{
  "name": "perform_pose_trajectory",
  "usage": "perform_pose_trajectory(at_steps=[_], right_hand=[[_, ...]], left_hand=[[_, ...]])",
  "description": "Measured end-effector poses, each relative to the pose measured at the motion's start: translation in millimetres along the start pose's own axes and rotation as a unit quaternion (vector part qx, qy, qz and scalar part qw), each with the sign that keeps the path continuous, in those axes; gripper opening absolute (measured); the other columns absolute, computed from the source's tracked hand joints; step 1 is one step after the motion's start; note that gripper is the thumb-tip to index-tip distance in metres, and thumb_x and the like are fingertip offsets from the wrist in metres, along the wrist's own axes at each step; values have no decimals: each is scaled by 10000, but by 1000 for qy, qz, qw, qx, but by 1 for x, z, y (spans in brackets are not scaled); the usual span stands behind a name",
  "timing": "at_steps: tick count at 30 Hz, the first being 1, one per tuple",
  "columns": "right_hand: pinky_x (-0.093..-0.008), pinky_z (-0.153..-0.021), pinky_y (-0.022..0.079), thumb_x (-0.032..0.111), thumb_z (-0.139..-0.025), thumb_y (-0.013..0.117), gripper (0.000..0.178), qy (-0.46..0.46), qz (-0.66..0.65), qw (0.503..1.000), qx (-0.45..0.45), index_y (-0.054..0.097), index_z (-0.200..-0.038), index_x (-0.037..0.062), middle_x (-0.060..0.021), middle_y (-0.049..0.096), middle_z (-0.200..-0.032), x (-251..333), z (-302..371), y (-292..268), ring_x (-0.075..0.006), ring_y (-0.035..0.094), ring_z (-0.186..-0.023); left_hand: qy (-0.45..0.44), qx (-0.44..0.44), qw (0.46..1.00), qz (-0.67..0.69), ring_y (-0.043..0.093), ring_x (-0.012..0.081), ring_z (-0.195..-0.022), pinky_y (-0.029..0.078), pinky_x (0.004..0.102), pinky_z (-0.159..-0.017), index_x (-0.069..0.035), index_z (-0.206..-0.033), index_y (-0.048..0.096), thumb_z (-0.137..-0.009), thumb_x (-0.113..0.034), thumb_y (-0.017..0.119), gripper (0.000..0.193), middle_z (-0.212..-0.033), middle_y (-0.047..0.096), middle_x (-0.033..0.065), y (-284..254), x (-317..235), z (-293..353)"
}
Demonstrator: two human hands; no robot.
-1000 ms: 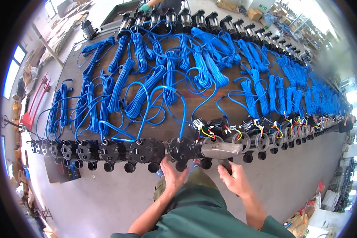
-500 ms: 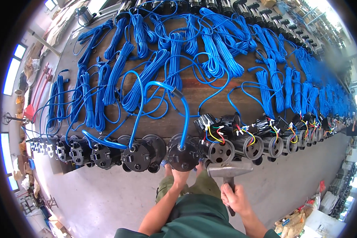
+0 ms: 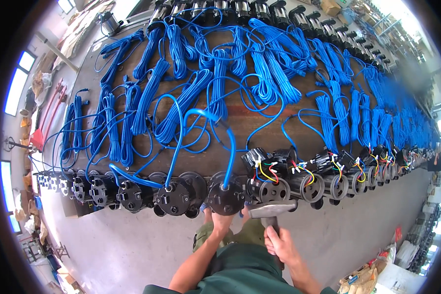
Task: The person assembles water pumps by inserting blue cables into the pump housings and using a pneumatic tool to secure them.
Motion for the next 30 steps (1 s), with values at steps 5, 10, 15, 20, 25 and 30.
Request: perform_pose_trajectory(at_steps=[5,10,15,20,25,30], right_hand=[[-265,-516,410,363,-1039,709,388,-124,92,987,-52,591,-865,37,22,575,-682,30,19,-35,-62,511,-574],[-278,-527,420,365,-1019,734,394,-151,116,977,-93,598,-861,31,14,583,-669,25,33,-38,-73,520,-580],[-316,-531,433,284,-940,807,369,-217,249,905,-268,609,-806,3,-47,581,-612,22,72,-86,-104,547,-577],[-372,-585,513,179,-729,947,362,-328,391,739,-440,648,-850,14,-122,665,-696,86,120,-186,-230,642,-609],[-416,-624,548,287,-624,1005,453,-377,530,646,-401,680,-853,69,-123,727,-765,166,98,-270,-330,709,-685],[-406,-680,552,323,-757,897,378,-468,610,606,-206,723,-957,54,-112,728,-892,214,51,-291,-318,706,-782]], left_hand=[[-250,88,958,107,533,104,-536,417,293,-445,-71,-1040,670,-792,-73,877,322,-768,608,-9,-11,-56,33],[-118,49,992,-14,546,114,-513,428,303,-429,-20,-1033,667,-771,-62,886,344,-782,641,13,-21,-74,18],[-24,40,997,-64,606,125,-614,467,289,-503,-26,-1080,695,-817,-219,879,375,-840,687,28,-14,22,19],[-377,259,889,0,563,101,-522,399,284,-433,-37,-915,694,-951,-296,778,275,-652,627,26,0,-44,69],[-23,336,937,-88,602,93,-629,483,277,-572,9,-964,684,-1005,-195,707,209,-725,665,20,94,-279,58],[159,4,774,-612,631,473,-1056,548,548,-898,-31,-1256,626,-867,-261,724,463,-1189,647,246,158,-310,-99]])
Point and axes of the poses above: each hand's wrist, its own z-axis away from the middle knuckle, its own y-axis out of the palm, x = y × z, the point moved 9 cm from there along -z, towards the middle knuckle
